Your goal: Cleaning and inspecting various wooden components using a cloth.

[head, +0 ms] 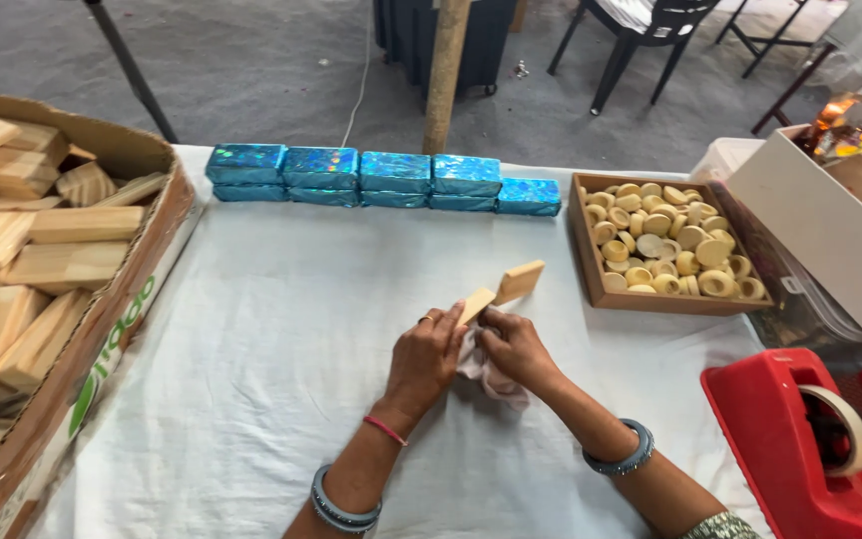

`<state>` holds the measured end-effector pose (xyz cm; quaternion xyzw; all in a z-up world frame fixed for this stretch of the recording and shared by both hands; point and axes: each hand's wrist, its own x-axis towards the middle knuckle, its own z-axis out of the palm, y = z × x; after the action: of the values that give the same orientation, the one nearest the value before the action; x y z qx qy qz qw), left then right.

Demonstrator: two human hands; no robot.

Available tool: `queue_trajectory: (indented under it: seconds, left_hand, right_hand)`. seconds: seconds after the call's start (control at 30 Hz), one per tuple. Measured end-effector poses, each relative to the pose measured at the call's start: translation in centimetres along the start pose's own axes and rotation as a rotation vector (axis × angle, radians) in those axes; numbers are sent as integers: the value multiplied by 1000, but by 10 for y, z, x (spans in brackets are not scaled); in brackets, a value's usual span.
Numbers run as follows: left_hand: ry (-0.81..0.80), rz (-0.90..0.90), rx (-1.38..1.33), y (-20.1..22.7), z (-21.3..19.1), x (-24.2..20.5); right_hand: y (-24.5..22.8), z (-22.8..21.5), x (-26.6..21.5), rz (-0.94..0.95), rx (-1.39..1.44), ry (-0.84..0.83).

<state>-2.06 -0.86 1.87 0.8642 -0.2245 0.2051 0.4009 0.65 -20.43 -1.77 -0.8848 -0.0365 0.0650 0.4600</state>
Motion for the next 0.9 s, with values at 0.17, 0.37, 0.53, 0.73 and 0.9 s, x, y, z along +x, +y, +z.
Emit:
queue_trajectory:
  seconds: [0.17,0.37,0.53,0.73,0.9]
  left_hand:
    - [-44,-77,-49,-3,-1,3]
    - [-67,-167,-6,-16,2,5]
    - [159,-325,-357,-72,35,-6]
    - [117,-575,-1048,-71,38,0]
    - [-122,-670,-718,-10,4,9]
  right_hand:
    - [-28,-4,-6,265,1048,52]
    - [-4,3,2,-193,36,63]
    - [-25,-9,-11,-357,-425,302]
    - [-10,-5,0,-305,329,352]
    - [-12,18,-10,-322,202,306]
